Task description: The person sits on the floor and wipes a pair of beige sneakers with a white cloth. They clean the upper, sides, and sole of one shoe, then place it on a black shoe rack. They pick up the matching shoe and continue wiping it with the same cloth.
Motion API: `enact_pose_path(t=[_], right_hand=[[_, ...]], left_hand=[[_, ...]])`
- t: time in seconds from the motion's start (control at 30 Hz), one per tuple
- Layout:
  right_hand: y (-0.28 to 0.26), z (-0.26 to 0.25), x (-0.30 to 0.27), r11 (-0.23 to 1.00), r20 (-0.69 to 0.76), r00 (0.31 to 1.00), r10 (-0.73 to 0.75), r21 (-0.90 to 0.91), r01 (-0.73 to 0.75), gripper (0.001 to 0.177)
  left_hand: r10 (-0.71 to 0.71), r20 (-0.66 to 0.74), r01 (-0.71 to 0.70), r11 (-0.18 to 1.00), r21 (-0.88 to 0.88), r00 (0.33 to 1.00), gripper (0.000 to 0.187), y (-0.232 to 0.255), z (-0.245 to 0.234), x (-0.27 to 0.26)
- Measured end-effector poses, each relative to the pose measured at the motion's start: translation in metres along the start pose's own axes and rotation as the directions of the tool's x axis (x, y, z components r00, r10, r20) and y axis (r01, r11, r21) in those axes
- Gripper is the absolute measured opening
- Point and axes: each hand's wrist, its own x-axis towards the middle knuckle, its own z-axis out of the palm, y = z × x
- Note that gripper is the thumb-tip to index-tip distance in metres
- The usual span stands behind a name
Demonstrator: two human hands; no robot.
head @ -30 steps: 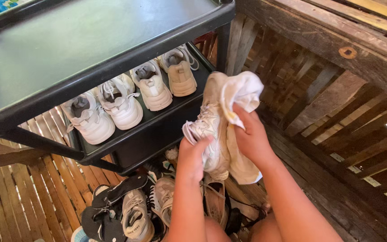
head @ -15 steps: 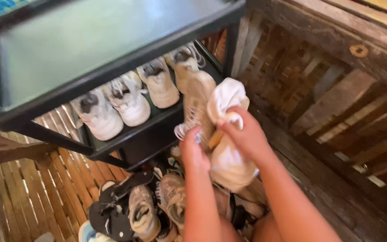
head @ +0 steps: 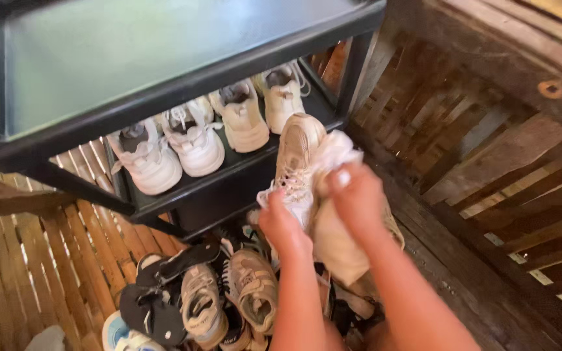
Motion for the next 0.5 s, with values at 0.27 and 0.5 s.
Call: enact_pose_path(t=[0.27,0.5], right_hand=[[0.001,-0.019,0.027,0.986,-0.278,0.951,-0.137,0.058,0.159,0.013],[-0.014,-0.026,-0.008,0.947,-0.010,0.950,-0.311,-0.091,0.309,0.010]], left_hand=[[0.267,0.175,-0.308,0.907,0.287,0.948,0.031,0.016,0.004,-0.013],[0.404,0.117,-0.417,0.827,0.376,0.907,0.024,0.017,0.019,-0.007]])
